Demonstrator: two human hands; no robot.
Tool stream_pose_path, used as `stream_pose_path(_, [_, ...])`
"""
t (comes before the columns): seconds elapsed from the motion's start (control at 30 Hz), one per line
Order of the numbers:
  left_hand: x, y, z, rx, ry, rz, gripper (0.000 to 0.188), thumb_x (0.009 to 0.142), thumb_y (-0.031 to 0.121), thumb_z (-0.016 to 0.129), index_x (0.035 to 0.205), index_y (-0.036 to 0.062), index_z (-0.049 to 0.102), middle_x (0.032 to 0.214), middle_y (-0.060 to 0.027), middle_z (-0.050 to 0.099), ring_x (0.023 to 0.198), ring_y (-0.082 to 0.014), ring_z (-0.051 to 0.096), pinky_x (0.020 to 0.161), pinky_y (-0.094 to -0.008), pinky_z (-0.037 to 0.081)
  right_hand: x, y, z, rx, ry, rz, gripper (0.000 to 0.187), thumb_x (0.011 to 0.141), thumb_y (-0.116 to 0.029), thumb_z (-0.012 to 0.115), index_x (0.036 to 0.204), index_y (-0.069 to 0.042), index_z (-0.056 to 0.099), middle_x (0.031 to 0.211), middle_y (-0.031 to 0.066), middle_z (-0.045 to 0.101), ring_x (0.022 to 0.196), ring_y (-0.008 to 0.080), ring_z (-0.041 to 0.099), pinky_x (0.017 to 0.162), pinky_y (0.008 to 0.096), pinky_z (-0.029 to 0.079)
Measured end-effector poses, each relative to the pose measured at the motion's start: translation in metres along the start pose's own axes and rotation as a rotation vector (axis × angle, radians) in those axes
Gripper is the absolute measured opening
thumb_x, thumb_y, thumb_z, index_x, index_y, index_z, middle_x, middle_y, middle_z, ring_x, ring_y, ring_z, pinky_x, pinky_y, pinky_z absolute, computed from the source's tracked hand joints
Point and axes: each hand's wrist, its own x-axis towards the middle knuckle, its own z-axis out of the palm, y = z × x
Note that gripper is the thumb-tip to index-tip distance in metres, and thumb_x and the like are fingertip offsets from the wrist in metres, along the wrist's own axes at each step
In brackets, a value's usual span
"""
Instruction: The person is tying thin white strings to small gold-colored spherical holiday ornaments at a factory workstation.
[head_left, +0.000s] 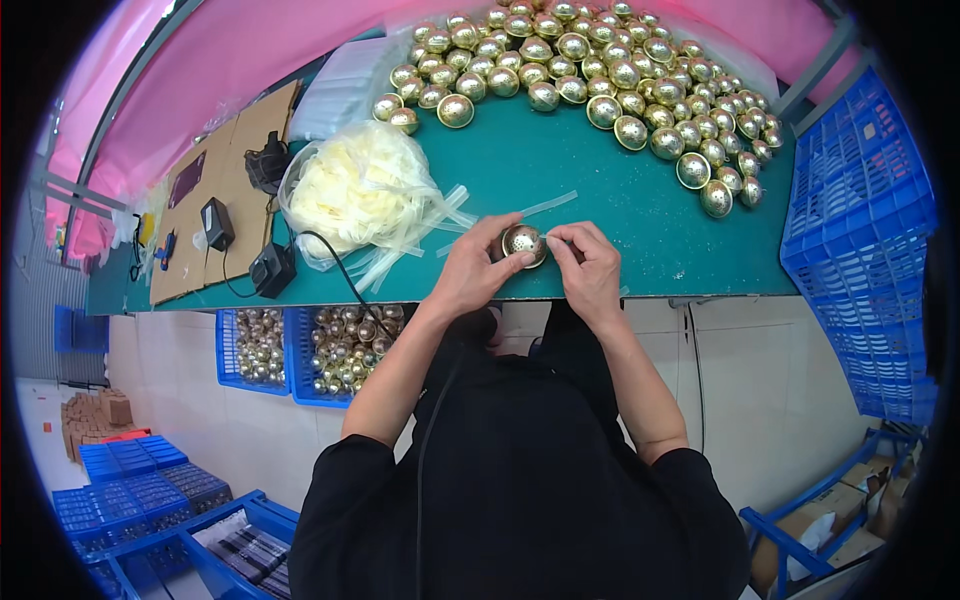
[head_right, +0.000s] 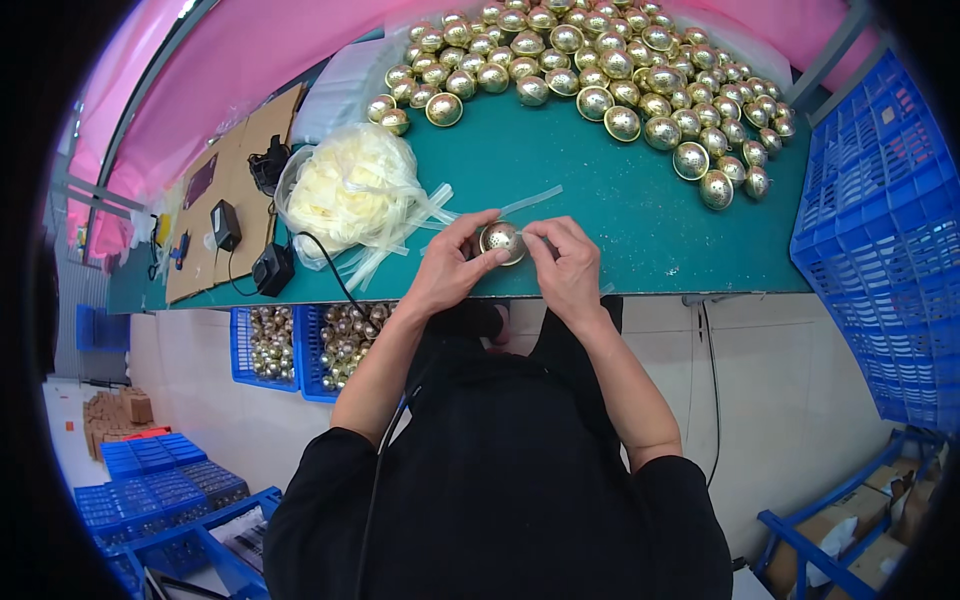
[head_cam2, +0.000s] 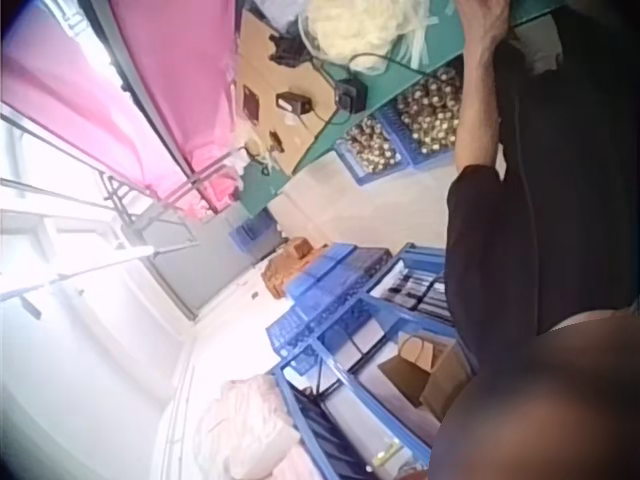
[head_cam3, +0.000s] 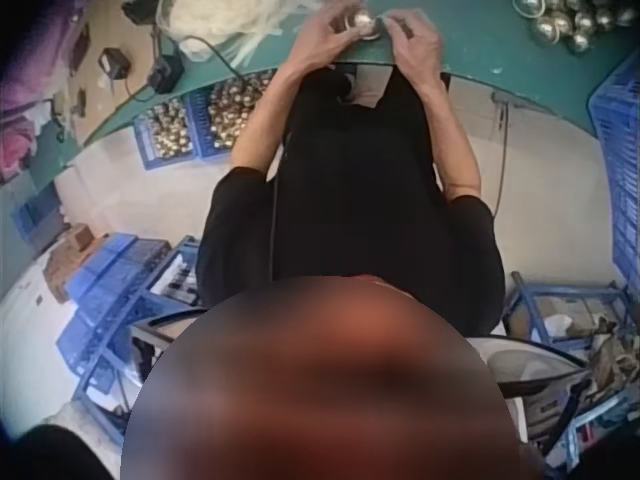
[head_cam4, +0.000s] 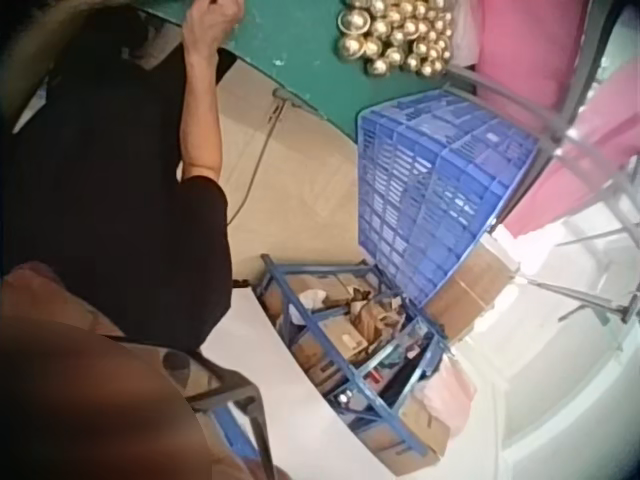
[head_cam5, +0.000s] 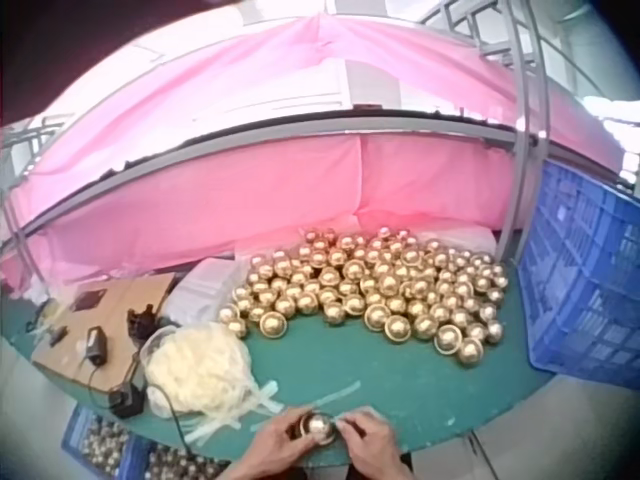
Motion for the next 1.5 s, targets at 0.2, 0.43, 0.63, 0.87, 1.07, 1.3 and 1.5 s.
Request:
stream_pose_path(0.2, [0.001, 0.002, -0.004, -0.100, -0.075, -0.125, 0.050, 0.090, 0.023, 0.084, 0.134, 0.0058, 0.066, 0.077, 0.0047, 0.053, 0.068, -0.0051, 0.043, 0.060, -0.0245, 0.039, 0.001, 0.001, 0.004, 0.003, -0.028, -0.030, 0.007, 0.092, -0.002, 0.074, 0.098, 0.001, 0.076, 0.092, 0.0084, 0.070, 0.076, 0.0131, 0.063, 0.064, 0.0273, 0.048])
stream_pose_path(0.43, [0.003, -0.009, 0.006, -0.286, 0.036, -0.024, 0.034, 0.090, 0.014, 0.082, 0.122, 0.0058, 0.074, 0.106, -0.0057, 0.072, 0.072, -0.0086, 0.052, 0.067, -0.0248, 0.047, 0.003, 0.001, 0.003, 0.032, -0.047, -0.020, 0.011, 0.089, -0.001, 0.077, 0.100, -0.001, 0.080, 0.091, 0.0095, 0.073, 0.081, 0.0143, 0.066, 0.067, 0.0275, 0.051])
stream_pose_path(0.63, [0.001, -0.006, 0.008, -0.244, 0.100, 0.011, 0.019, 0.091, 0.011, 0.080, 0.110, 0.0084, 0.082, 0.125, -0.0101, 0.072, 0.088, -0.0094, 0.064, 0.075, -0.0251, 0.051, 0.005, -0.007, 0.003, 0.015, -0.096, -0.011, 0.013, 0.088, -0.001, 0.078, 0.100, -0.001, 0.081, 0.088, 0.0098, 0.074, 0.080, 0.0162, 0.068, 0.068, 0.0280, 0.053])
stream_pose_path(0.87, [-0.009, -0.005, 0.024, -0.216, 0.257, 0.091, 0.013, 0.092, 0.006, 0.077, 0.104, 0.0037, 0.081, 0.115, -0.0106, 0.073, 0.095, -0.0136, 0.068, 0.079, -0.0267, 0.054, 0.007, -0.008, 0.006, 0.030, -0.099, -0.057, 0.014, 0.088, -0.003, 0.077, 0.101, -0.003, 0.081, 0.085, 0.0094, 0.073, 0.075, 0.0169, 0.068, 0.065, 0.0291, 0.051])
stream_pose_path(1.07, [-0.005, 0.006, 0.018, -0.166, 0.291, 0.110, 0.005, 0.095, 0.000, 0.069, 0.098, -0.0027, 0.072, 0.108, -0.0109, 0.074, 0.088, -0.0132, 0.068, 0.075, -0.0283, 0.055, 0.012, -0.015, 0.003, 0.017, -0.212, 0.108, 0.017, 0.092, -0.003, 0.076, 0.109, -0.001, 0.079, 0.088, 0.0061, 0.074, 0.073, 0.0095, 0.064, 0.065, 0.0246, 0.051])
stream_pose_path(1.3, [0.013, 0.027, -0.016, -0.619, 0.207, 0.022, 0.012, 0.105, 0.011, 0.061, 0.103, -0.0014, 0.064, 0.102, -0.0147, 0.076, 0.094, -0.0174, 0.070, 0.089, -0.0323, 0.054, 0.004, -0.010, -0.049, 0.758, -0.401, 0.560, 0.020, 0.098, -0.005, 0.069, 0.114, 0.005, 0.073, 0.096, 0.0143, 0.077, 0.067, 0.0133, 0.066, 0.061, 0.0253, 0.054])
stream_pose_path(1.5, [0.012, 0.046, -0.015, -0.740, 0.140, 0.032, 0.014, 0.106, 0.016, 0.061, 0.107, 0.0015, 0.061, 0.106, -0.0199, 0.076, 0.103, -0.0240, 0.072, 0.097, -0.0392, 0.054, 0.001, -0.025, -0.050, 0.961, -0.457, 0.535, 0.022, 0.097, 0.001, 0.068, 0.118, 0.006, 0.072, 0.107, 0.0202, 0.077, 0.089, 0.0235, 0.077, 0.073, 0.0313, 0.062])
